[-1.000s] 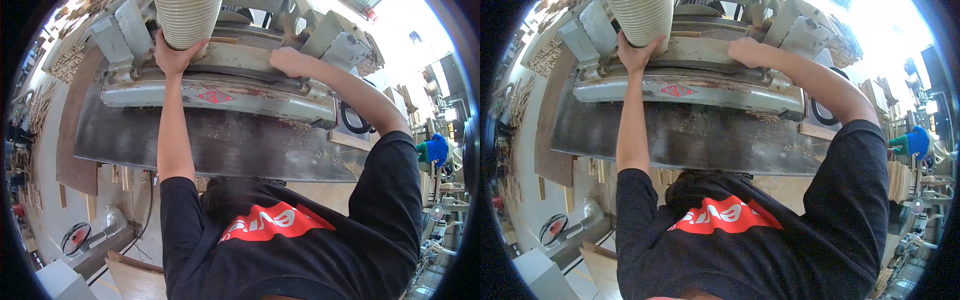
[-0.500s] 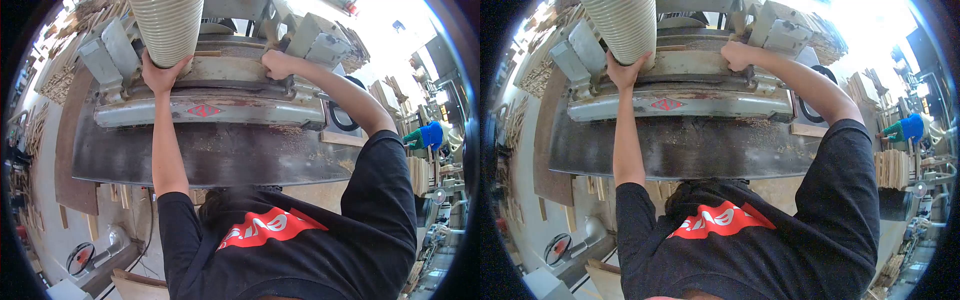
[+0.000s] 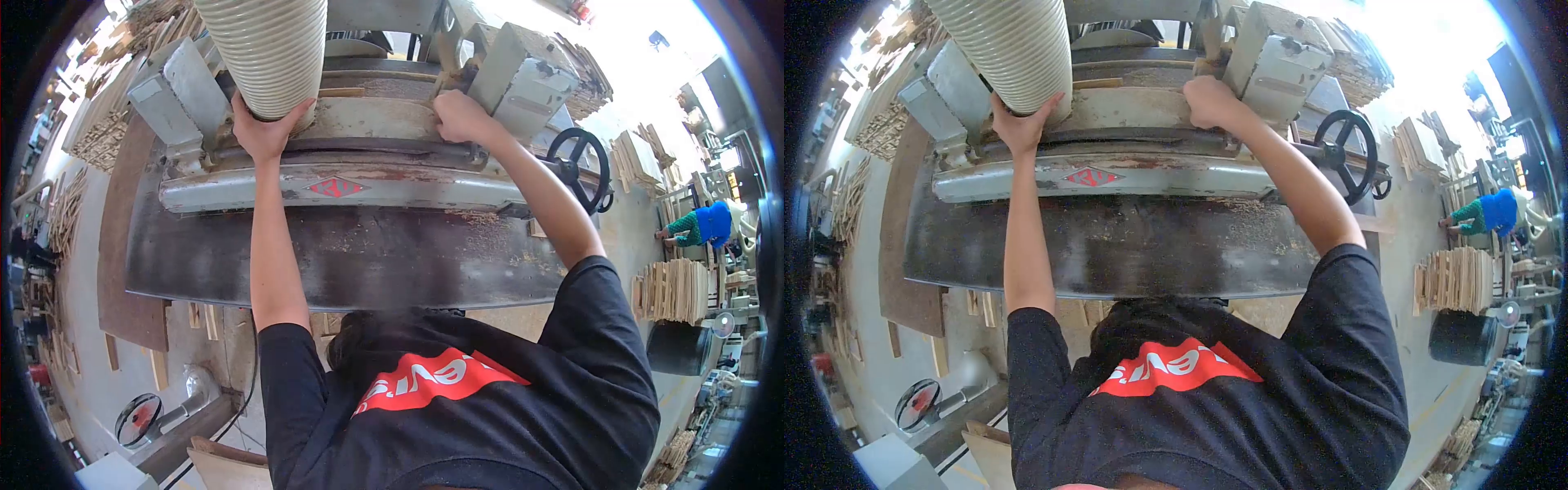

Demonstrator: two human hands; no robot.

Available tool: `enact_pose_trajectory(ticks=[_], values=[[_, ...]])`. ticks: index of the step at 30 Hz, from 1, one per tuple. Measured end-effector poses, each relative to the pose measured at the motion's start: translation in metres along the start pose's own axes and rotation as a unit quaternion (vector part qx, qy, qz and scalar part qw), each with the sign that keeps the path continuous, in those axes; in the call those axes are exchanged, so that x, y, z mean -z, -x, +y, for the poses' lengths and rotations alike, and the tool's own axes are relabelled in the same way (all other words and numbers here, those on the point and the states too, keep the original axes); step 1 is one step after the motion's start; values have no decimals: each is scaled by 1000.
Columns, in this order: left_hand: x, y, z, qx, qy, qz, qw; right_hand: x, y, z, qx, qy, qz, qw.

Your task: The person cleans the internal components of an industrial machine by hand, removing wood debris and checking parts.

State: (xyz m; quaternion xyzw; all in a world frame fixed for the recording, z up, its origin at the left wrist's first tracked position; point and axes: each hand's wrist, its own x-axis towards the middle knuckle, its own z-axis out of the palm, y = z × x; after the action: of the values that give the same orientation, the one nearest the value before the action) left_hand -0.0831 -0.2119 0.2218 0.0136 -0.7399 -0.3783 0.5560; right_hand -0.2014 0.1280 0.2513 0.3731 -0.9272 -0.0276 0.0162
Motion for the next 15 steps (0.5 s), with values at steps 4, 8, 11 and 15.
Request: enact_pose_trajectory(ticks=[4, 8, 11, 15], values=[[-3, -3, -14, -8, 20, 16, 1000, -11, 4, -1, 21, -18, 31, 999], [0, -2, -10, -25, 5, 23, 999, -12, 4, 3, 74, -1, 17, 997], [0, -3, -7, -12, 16, 15, 1000, -15, 6, 9, 159, 41, 21, 986], [-2, -4, -11, -18, 2, 21, 1000, 8, 19, -7, 113, 102, 33, 988]])
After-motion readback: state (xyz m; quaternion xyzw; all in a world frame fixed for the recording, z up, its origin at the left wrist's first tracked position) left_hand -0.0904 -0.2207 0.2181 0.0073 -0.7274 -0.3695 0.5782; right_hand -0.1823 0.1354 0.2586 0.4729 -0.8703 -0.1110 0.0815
